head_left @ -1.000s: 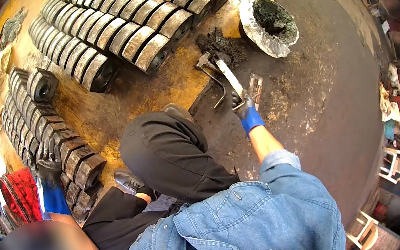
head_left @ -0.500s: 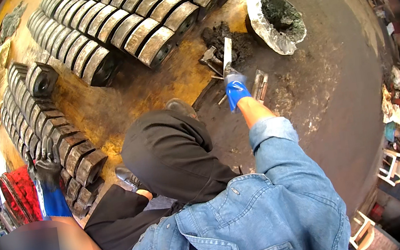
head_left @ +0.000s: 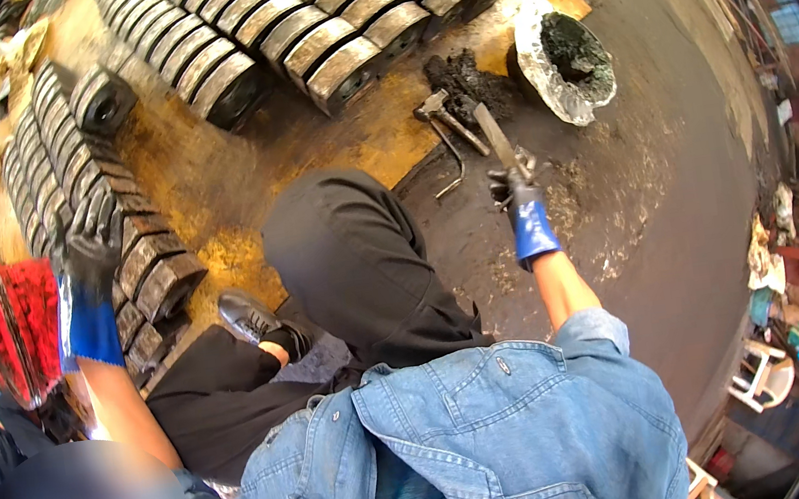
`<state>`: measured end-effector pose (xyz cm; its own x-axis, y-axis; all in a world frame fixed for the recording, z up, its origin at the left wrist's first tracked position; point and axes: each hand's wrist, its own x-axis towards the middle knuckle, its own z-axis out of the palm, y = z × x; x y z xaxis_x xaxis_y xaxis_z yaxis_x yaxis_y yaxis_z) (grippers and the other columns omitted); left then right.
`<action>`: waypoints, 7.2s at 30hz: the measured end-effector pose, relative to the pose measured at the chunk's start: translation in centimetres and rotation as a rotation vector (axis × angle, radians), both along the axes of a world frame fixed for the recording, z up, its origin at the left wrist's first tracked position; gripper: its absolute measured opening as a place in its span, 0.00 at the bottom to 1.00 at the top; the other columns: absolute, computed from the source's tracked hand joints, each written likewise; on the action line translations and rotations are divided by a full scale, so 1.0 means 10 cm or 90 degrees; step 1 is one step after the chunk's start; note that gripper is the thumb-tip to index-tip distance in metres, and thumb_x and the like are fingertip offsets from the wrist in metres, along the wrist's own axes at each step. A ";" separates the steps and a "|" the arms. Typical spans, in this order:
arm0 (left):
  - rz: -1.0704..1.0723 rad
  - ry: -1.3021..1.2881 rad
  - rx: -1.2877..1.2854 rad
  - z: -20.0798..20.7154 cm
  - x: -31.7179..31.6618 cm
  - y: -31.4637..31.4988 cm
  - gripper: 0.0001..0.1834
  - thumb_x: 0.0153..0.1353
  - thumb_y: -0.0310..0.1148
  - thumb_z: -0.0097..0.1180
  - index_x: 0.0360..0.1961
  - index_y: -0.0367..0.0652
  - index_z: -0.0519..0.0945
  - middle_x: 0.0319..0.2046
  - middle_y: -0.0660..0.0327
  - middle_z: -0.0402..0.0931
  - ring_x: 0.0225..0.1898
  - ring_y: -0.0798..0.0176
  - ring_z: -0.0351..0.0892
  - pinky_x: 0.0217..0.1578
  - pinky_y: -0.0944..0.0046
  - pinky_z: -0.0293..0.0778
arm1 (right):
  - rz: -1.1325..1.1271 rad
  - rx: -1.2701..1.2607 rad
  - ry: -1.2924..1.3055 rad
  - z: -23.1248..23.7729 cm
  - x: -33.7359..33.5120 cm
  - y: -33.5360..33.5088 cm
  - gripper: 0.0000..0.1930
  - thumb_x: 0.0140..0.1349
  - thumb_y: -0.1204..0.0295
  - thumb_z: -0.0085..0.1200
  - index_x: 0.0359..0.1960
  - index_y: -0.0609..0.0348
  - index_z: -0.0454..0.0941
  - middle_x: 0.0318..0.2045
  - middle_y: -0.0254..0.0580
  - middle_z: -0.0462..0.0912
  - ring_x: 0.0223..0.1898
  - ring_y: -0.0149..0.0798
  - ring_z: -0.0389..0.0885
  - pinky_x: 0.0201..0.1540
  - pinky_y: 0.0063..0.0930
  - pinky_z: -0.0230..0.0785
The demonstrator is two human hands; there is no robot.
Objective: The person cleans industrial metal castings by hand using a small metal scraper and a hammer to remove excess material and debris.
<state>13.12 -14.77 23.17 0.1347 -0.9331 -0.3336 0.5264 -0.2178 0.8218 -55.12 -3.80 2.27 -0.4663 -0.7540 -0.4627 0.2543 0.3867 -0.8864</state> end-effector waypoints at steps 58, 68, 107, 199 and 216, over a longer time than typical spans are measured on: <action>0.348 1.174 -0.200 -3.07 1.62 -3.66 0.36 0.66 0.61 0.24 0.69 0.55 0.55 0.71 0.70 0.50 0.71 0.66 0.46 0.69 0.56 0.41 | 0.642 -0.584 0.914 0.29 2.67 -3.89 0.27 0.48 0.78 0.50 0.55 0.66 0.72 0.50 0.57 0.77 0.54 0.58 0.75 0.57 0.45 0.67; 0.145 -0.717 -0.541 -3.60 2.26 -4.25 0.27 0.71 0.49 0.26 0.68 0.56 0.60 0.67 0.68 0.59 0.66 0.58 0.57 0.65 0.48 0.50 | 0.638 -0.530 0.895 0.30 2.66 -3.89 0.26 0.50 0.82 0.47 0.56 0.66 0.71 0.52 0.57 0.76 0.55 0.58 0.73 0.58 0.45 0.66; -0.671 -1.253 0.106 -1.56 -1.55 0.39 0.15 0.62 0.39 0.45 0.47 0.51 0.77 0.48 0.59 0.76 0.50 0.55 0.75 0.46 0.56 0.70 | 0.639 -0.299 -0.086 1.33 2.94 -2.49 0.20 0.65 0.67 0.47 0.55 0.68 0.70 0.34 0.47 0.81 0.40 0.36 0.81 0.37 0.26 0.76; 0.060 -0.229 0.051 -0.04 -0.16 0.98 0.38 0.57 0.47 0.59 0.64 0.47 0.59 0.52 0.49 0.69 0.55 0.49 0.70 0.57 0.50 0.67 | 1.080 -0.557 0.955 0.77 3.42 -1.14 0.15 0.54 0.66 0.56 0.45 0.45 0.80 0.37 0.42 0.83 0.39 0.48 0.82 0.40 0.41 0.75; 0.058 -0.274 0.057 -0.03 -0.04 0.97 0.38 0.55 0.47 0.61 0.63 0.46 0.61 0.50 0.50 0.72 0.53 0.49 0.72 0.55 0.51 0.68 | 1.013 -0.498 0.918 0.58 3.35 -1.08 0.12 0.57 0.63 0.55 0.43 0.41 0.80 0.38 0.44 0.83 0.40 0.49 0.82 0.41 0.41 0.75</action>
<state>12.70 -5.04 22.89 0.3587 -0.8811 -0.3083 0.1613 -0.2668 0.9502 -21.60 -14.57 8.07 0.8433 -0.5372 -0.0160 -0.5317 -0.8297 -0.1701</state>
